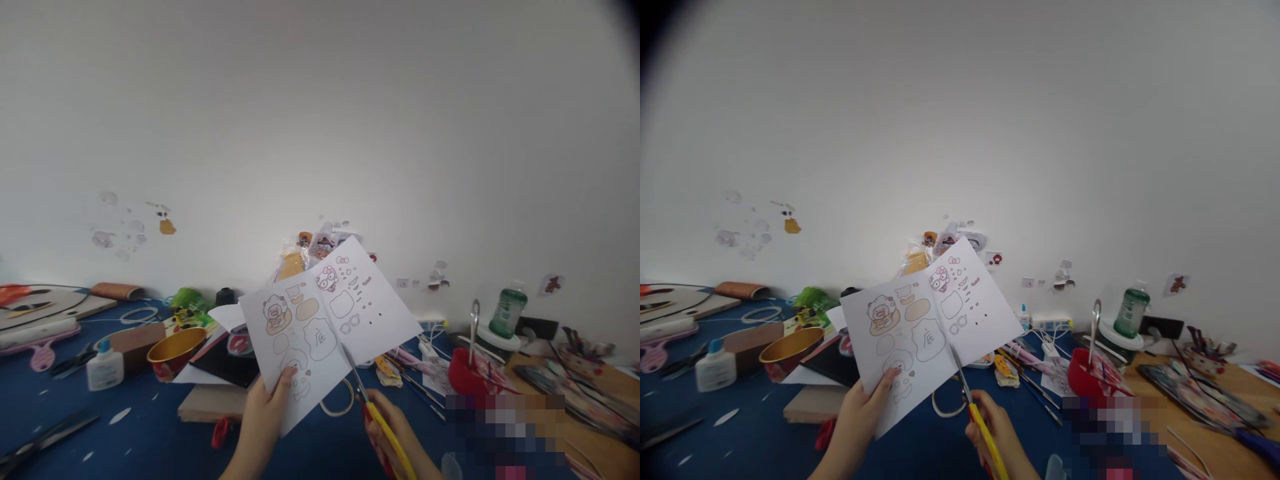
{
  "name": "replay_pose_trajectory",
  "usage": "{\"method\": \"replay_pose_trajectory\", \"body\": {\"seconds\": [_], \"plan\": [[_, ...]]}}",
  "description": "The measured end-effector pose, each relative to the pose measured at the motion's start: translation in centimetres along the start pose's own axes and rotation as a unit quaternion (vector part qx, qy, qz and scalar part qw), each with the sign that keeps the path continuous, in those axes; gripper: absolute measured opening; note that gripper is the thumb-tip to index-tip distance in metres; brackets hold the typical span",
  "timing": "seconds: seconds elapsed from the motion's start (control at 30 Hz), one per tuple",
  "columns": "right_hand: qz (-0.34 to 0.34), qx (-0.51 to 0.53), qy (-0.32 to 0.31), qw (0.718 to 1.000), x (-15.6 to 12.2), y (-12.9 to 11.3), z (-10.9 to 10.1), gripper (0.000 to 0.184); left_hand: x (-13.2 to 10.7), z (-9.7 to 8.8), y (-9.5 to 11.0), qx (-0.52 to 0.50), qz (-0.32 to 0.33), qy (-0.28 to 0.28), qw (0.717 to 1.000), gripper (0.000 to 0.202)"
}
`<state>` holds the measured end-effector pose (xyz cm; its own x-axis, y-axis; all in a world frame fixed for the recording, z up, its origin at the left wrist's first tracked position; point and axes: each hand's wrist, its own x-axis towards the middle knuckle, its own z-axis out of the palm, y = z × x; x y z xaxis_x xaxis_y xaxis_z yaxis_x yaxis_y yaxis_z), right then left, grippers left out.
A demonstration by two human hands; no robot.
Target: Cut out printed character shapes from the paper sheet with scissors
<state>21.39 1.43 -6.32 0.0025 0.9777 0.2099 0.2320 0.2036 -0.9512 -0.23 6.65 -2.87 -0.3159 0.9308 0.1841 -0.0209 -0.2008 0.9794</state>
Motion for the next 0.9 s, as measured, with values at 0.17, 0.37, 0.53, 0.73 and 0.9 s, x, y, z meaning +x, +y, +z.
{"method": "replay_pose_trajectory", "body": {"seconds": [0.17,0.37,0.53,0.73,0.9], "plan": [[-0.008,0.043,-0.02,0.999,0.6,0.5,0.0,0.067,-0.6,0.3,0.8,-0.011,-0.066,-0.023,0.998,0.024],[-0.054,0.051,-0.057,0.996,1.0,1.6,-0.1,0.063,-1.1,0.6,0.9,-0.007,-0.07,-0.051,0.996,0.02],[-0.057,0.031,-0.034,0.997,0.5,1.2,0.2,0.064,-1.1,0.7,0.5,-0.005,-0.073,-0.08,0.994,0.018],[-0.035,0.024,-0.017,0.999,0.1,0.6,0.5,0.06,-1.3,0.8,0.5,-0.014,-0.073,-0.074,0.994,0.019],[-0.045,0.02,-0.009,0.999,0.2,0.7,0.5,0.06,-1.4,0.8,0.4,0.002,-0.072,-0.093,0.993,0.019]]}}
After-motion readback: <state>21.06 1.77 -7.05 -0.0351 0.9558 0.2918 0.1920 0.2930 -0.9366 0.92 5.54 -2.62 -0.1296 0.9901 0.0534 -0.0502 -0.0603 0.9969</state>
